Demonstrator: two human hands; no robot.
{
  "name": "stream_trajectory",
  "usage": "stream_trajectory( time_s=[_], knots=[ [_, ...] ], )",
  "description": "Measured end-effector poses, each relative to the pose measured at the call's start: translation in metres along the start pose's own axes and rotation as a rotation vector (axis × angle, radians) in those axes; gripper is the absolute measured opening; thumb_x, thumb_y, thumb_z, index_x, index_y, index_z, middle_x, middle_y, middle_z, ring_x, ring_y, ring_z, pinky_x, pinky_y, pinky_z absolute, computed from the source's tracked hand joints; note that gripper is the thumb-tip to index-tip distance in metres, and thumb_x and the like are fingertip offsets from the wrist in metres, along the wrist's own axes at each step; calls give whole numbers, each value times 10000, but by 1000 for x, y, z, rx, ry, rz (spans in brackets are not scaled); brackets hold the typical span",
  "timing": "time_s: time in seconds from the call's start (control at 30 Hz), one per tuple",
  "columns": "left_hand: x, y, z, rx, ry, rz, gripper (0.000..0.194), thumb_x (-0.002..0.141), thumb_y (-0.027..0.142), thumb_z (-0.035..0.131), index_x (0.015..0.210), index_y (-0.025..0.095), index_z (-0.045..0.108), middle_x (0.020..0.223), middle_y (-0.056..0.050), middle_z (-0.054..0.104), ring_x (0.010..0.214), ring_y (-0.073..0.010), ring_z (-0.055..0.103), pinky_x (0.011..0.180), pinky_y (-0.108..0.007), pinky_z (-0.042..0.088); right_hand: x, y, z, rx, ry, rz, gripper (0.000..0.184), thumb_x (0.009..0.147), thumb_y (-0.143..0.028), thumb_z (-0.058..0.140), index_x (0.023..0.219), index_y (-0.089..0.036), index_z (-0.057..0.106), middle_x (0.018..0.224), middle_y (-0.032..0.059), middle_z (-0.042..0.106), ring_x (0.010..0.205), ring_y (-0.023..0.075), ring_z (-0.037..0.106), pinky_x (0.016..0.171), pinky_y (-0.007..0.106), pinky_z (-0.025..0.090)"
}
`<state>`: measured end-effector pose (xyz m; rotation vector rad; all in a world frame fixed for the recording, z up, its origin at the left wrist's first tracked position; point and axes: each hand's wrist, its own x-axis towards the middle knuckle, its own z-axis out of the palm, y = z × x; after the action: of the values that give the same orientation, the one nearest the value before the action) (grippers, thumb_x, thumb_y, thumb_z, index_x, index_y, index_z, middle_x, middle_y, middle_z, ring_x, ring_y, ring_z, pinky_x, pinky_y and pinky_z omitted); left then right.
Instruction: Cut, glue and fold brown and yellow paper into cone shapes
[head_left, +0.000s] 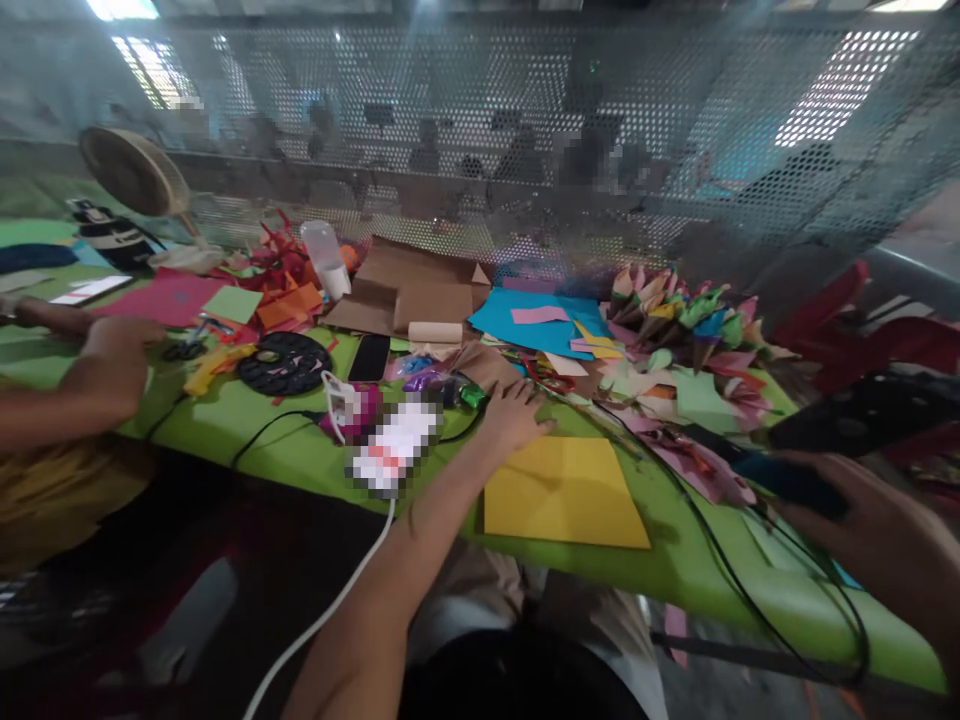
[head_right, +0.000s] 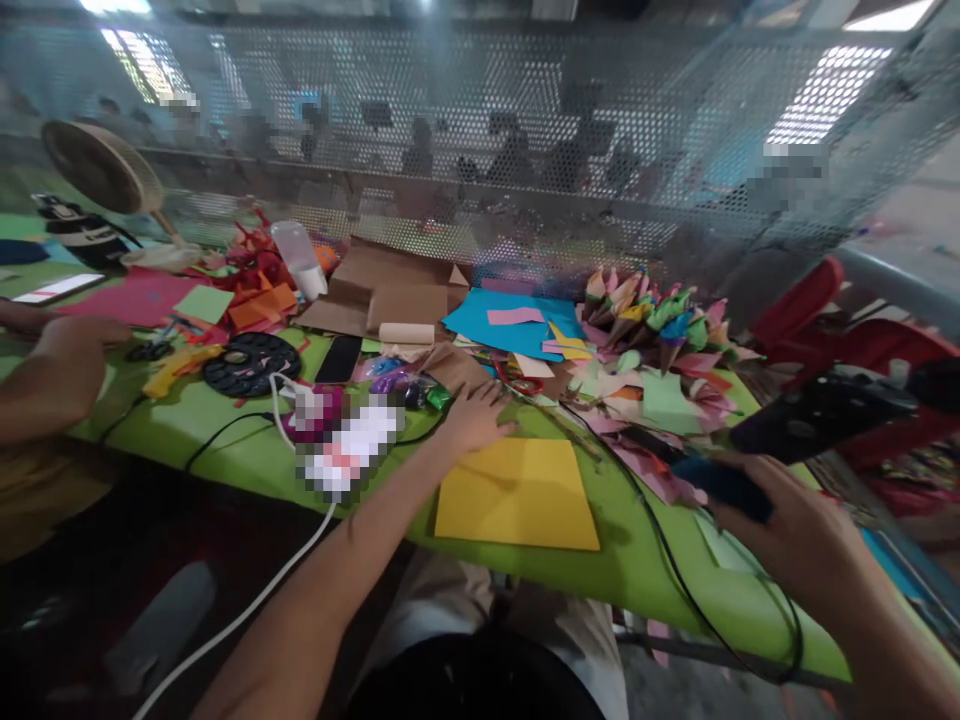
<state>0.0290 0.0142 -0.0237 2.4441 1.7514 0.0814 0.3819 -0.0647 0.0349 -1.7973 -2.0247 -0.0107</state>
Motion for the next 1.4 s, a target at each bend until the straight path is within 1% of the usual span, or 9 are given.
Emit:
stream_trajectory(
  time_s=[0.1, 0.2, 0.27, 0.4, 0.53, 0.7, 0.9, 1.1, 1.4],
  knots=[
    [15, -4, -6, 24, 17, -33, 557, 1019, 480, 409, 1497, 202, 468, 1602, -141, 406, 1494, -303, 337, 1217, -581, 205, -27, 11, 6, 220, 0, 161, 309, 575, -510, 659, 875, -531, 588, 802, 88, 709, 704, 405, 678, 648, 574, 481],
    [19, -6, -14, 54, 44, -56, 542, 1054, 439, 321, 1467, 135, 499, 1565, -171, 455, 1464, -328, 376, 1196, -580, 215, -49, 10, 15, 389, -13, 241, 339, 576, -550, 695, 906, -563, 616, 850, 65, 725, 815, 447, 696, 730, 636, 506],
    [14, -5, -19, 72, 71, -34, 574, 1077, 396, 207, 1467, 80, 486, 1565, -169, 451, 1472, -333, 355, 1203, -539, 185, -63, 4, 19, 450, -51, 239, 372, 624, -562, 705, 985, -576, 614, 952, 51, 738, 924, 450, 700, 806, 645, 520],
    [-15, 6, -28, 93, 140, 62, 550, 1052, 405, 346, 1528, 135, 409, 1620, -173, 361, 1497, -310, 326, 1229, -528, 199, -82, -10, 20, 480, -139, 164, 390, 774, -507, 653, 1150, -453, 569, 1112, 67, 727, 1109, 398, 676, 910, 579, 545],
    [-58, 25, -24, 80, 143, 194, 552, 1050, 424, 334, 1550, 197, 384, 1626, -125, 370, 1511, -289, 314, 1243, -536, 194, -93, -17, 17, 437, -184, 133, 430, 824, -466, 611, 1225, -316, 565, 1152, 105, 721, 1117, 366, 676, 912, 518, 558],
    [-93, 44, 4, 48, 40, 353, 570, 1033, 511, 359, 1575, 342, 313, 1662, -75, 306, 1526, -289, 288, 1213, -570, 256, -104, -25, 14, 341, -237, 112, 448, 901, -472, 552, 1326, -334, 586, 1264, 61, 705, 1134, 321, 676, 940, 453, 549],
    [-96, 48, 17, 78, 9, 361, 566, 1022, 532, 383, 1561, 360, 345, 1663, -76, 301, 1530, -297, 278, 1216, -580, 243, -117, -32, 16, 241, -276, 150, 503, 943, -466, 468, 1418, -320, 549, 1388, 86, 642, 1203, 317, 646, 962, 444, 535],
    [-97, 48, 14, 114, 12, 358, 580, 1022, 516, 394, 1574, 357, 312, 1669, -78, 277, 1532, -305, 275, 1209, -594, 255, -131, -28, 14, 93, -297, 172, 510, 939, -462, 469, 1435, -359, 530, 1288, 76, 689, 1065, 314, 703, 827, 416, 570],
    [-96, 48, 14, 176, 4, 357, 568, 1022, 514, 400, 1558, 333, 358, 1664, -91, 286, 1532, -304, 278, 1200, -591, 286, -139, -24, 16, 8, -274, 69, 466, 960, -390, 499, 1422, -359, 549, 1152, 62, 728, 907, 255, 729, 683, 327, 556]
  ],
)
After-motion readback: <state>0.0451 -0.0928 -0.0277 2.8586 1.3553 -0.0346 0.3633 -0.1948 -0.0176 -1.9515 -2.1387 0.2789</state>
